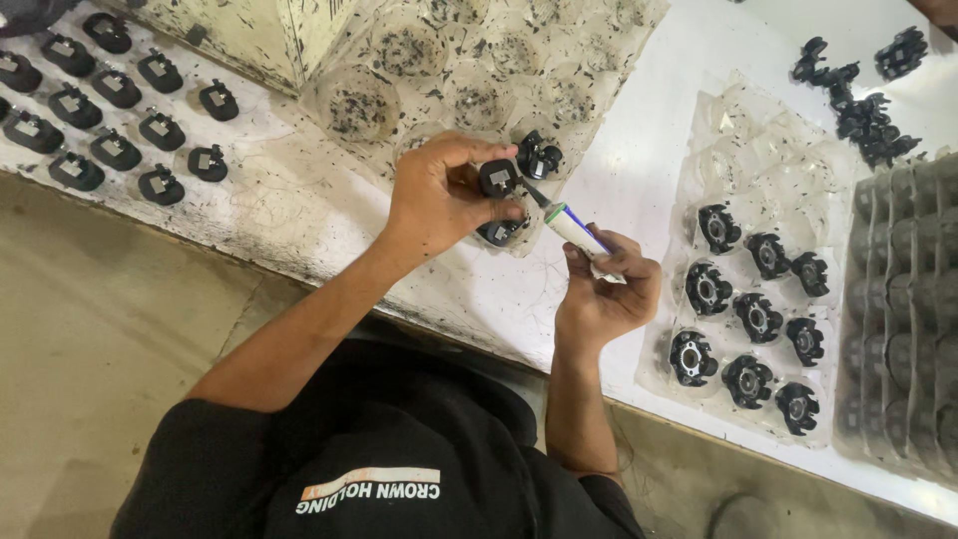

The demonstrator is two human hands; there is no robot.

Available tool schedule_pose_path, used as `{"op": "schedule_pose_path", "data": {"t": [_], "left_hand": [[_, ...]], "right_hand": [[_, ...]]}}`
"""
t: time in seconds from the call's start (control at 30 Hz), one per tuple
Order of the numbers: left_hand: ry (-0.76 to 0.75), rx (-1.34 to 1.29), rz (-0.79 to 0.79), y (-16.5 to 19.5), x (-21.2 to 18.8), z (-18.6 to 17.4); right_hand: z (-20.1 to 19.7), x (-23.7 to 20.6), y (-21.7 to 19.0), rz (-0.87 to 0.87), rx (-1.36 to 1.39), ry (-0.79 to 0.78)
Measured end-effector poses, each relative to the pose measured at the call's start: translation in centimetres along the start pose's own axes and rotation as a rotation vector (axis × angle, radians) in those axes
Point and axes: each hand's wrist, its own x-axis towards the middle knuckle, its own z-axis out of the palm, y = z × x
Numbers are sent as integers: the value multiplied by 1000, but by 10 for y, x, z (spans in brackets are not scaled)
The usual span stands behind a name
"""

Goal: The person sits at a workbench holding a small nozzle-tipped glue bottle and applies glue to black plastic shoe components one at a time, picking each part from a tray, squeezing glue onto it, and setting it back down on the tray with the treated parts.

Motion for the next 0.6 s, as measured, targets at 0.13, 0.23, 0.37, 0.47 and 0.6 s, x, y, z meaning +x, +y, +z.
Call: {"op": "schedule_pose_path", "data": {"t": [0.13, 0.23, 0.37, 0.47, 0.6], "left_hand": [[-43, -239, -32, -10, 5, -1], [-44, -274, -101, -16, 5, -1], [-33, -267, -155, -17, 0, -1], [-43, -248, -165, -15, -1, -1], [-55, -268, -166, -14, -2, -2]], "right_hand": [[5, -2, -7, -66, -65, -19], [7, -2, -8, -110, -106, -32], [10, -3, -10, -156, -174, -44], [13, -2, -11, -156, -206, -57], [14, 3, -14, -226, -271, -104]]}}
